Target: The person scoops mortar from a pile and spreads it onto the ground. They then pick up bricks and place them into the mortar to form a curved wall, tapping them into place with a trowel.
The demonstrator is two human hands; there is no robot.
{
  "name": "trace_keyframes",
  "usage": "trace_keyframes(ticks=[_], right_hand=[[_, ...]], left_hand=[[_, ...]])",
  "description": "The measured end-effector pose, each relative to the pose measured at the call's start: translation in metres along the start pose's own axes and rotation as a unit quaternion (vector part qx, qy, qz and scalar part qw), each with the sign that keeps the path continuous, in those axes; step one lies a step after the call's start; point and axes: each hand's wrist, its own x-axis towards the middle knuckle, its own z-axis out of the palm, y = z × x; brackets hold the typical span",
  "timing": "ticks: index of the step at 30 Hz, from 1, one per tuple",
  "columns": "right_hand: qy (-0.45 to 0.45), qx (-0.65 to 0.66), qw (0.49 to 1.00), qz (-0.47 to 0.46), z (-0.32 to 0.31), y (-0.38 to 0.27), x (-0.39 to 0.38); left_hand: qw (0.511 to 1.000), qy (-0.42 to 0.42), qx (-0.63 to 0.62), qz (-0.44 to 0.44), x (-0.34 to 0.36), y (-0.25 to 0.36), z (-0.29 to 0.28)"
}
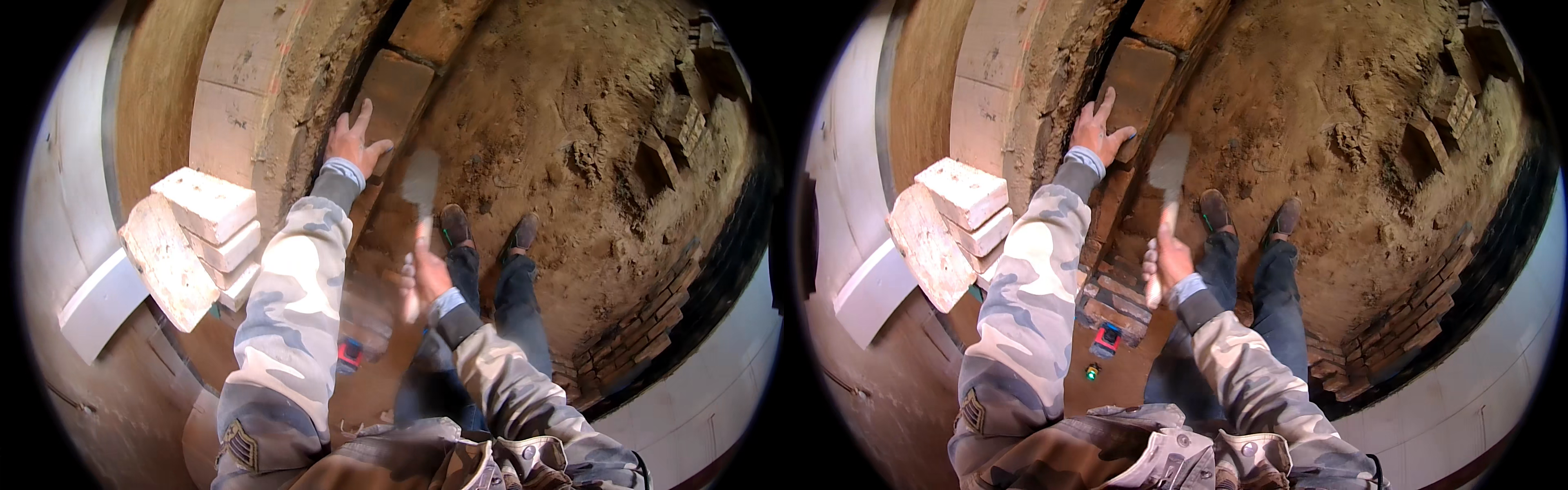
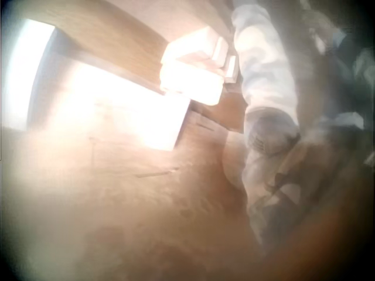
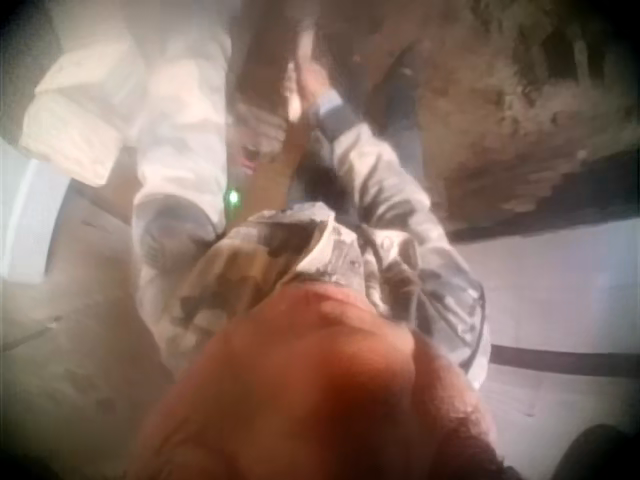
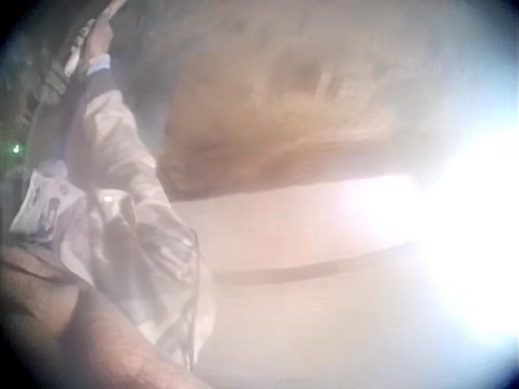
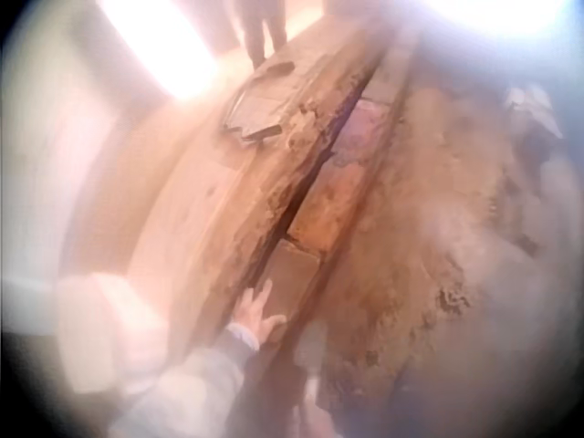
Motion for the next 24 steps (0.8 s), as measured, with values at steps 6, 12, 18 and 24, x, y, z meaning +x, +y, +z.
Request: trace_keyframes(ticks=[6,12,18,24], right_hand=[[0.016,0.023,0.999,0.035,0.044,0.028,-0.002],[0.011,0.008,0.996,-0.083,0.067,-0.022,0.016],[-0.005,0.003,0.989,-0.146,0.08,-0.099,0.019],[-0.079,0.05,0.982,-0.163,0.077,-0.126,0.005]], left_hand=[[1.0,-0.026,0.005,-0.012,-0.003,0.011,-0.008],[1.0,-0.011,0.001,-0.002,-0.001,0.006,-0.008],[0.999,-0.033,-0.001,-0.022,-0.002,0.009,-0.009],[0.998,-0.048,-0.004,-0.037,0.001,0.016,-0.017]])
